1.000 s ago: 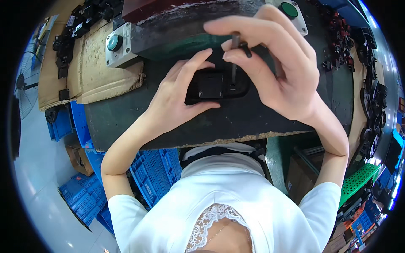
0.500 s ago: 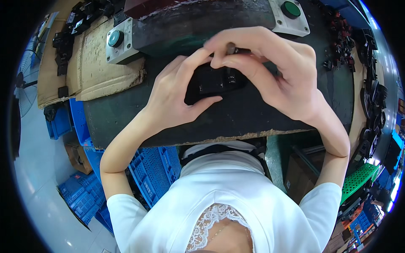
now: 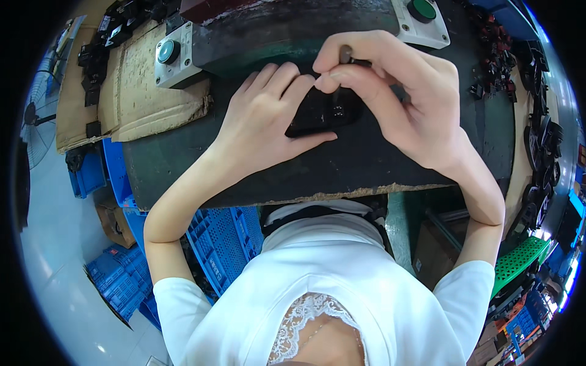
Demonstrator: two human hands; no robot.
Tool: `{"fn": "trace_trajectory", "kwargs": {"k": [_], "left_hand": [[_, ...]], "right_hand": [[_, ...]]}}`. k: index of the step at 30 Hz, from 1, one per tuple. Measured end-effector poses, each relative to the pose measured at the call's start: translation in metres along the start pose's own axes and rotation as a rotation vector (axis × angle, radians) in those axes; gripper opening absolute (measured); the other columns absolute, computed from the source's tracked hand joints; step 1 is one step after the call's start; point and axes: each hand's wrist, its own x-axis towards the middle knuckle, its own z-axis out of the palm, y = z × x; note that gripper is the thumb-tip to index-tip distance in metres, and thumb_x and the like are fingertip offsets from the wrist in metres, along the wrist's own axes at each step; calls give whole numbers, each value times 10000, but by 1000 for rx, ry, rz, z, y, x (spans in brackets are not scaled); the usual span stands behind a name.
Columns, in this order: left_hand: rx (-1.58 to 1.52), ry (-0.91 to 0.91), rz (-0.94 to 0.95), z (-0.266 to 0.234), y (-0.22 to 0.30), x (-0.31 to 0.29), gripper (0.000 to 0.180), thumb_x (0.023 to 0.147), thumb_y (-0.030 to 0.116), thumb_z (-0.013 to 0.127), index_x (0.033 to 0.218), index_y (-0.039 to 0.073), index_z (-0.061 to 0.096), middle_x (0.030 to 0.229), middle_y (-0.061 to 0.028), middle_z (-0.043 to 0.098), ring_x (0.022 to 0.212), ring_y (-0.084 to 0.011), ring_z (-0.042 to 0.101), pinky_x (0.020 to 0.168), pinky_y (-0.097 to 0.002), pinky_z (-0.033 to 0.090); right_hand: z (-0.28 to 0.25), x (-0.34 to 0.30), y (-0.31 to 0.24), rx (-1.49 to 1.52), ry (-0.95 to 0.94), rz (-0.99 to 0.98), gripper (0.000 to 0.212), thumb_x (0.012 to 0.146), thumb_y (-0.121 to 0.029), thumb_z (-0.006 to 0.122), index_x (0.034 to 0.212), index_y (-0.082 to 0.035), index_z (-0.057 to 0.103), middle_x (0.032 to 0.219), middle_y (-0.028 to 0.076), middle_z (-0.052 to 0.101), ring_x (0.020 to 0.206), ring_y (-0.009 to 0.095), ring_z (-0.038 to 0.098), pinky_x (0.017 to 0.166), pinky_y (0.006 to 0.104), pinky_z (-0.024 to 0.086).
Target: Assembling and pressing components for electrical power strips at a manufacturing workstation.
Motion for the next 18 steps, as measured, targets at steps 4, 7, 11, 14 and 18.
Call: {"fn": "trace_trajectory", "kwargs": {"k": [4, 7, 11, 14, 18], "left_hand": [[-71, 62, 31, 2, -3, -2, 576, 636, 364, 779, 1043, 19, 561, 946, -101, 519, 832, -275, 543, 702, -356, 475], [-130, 107, 44, 4, -3, -5, 574, 615, 335, 792, 1034, 11, 570, 939, -110, 534, 786, -280, 558, 662, -346, 486], [-110, 182, 97, 7, -4, -11, 513, 589, 308, 772, 933, -2, 553, 867, -88, 503, 781, -233, 540, 679, -328, 473], [-92, 212, 150, 10, -3, -15, 531, 583, 304, 772, 958, -8, 562, 895, -87, 520, 805, -228, 551, 704, -329, 477], [-79, 256, 186, 10, -3, -17, 535, 576, 295, 772, 969, -8, 572, 903, -83, 525, 807, -223, 552, 720, -321, 476]], "right_hand": [[-5, 1, -5, -11, -93, 9, 138, 888, 98, 436, 993, 95, 527, 764, 144, 608, 780, 226, 654, 726, 316, 542], [-5, -1, -6, 35, -101, -2, 144, 888, 107, 411, 988, 92, 513, 747, 143, 593, 732, 216, 639, 713, 317, 539], [3, -1, -6, 51, -114, -71, 150, 889, 114, 389, 989, 95, 499, 727, 132, 577, 685, 204, 615, 696, 321, 534], [7, -2, -5, 79, -142, -48, 149, 892, 113, 386, 997, 101, 490, 723, 126, 573, 667, 199, 603, 686, 332, 536], [8, -8, -5, 55, -134, -121, 125, 914, 85, 385, 999, 107, 475, 727, 137, 568, 665, 201, 604, 682, 358, 545]]}}
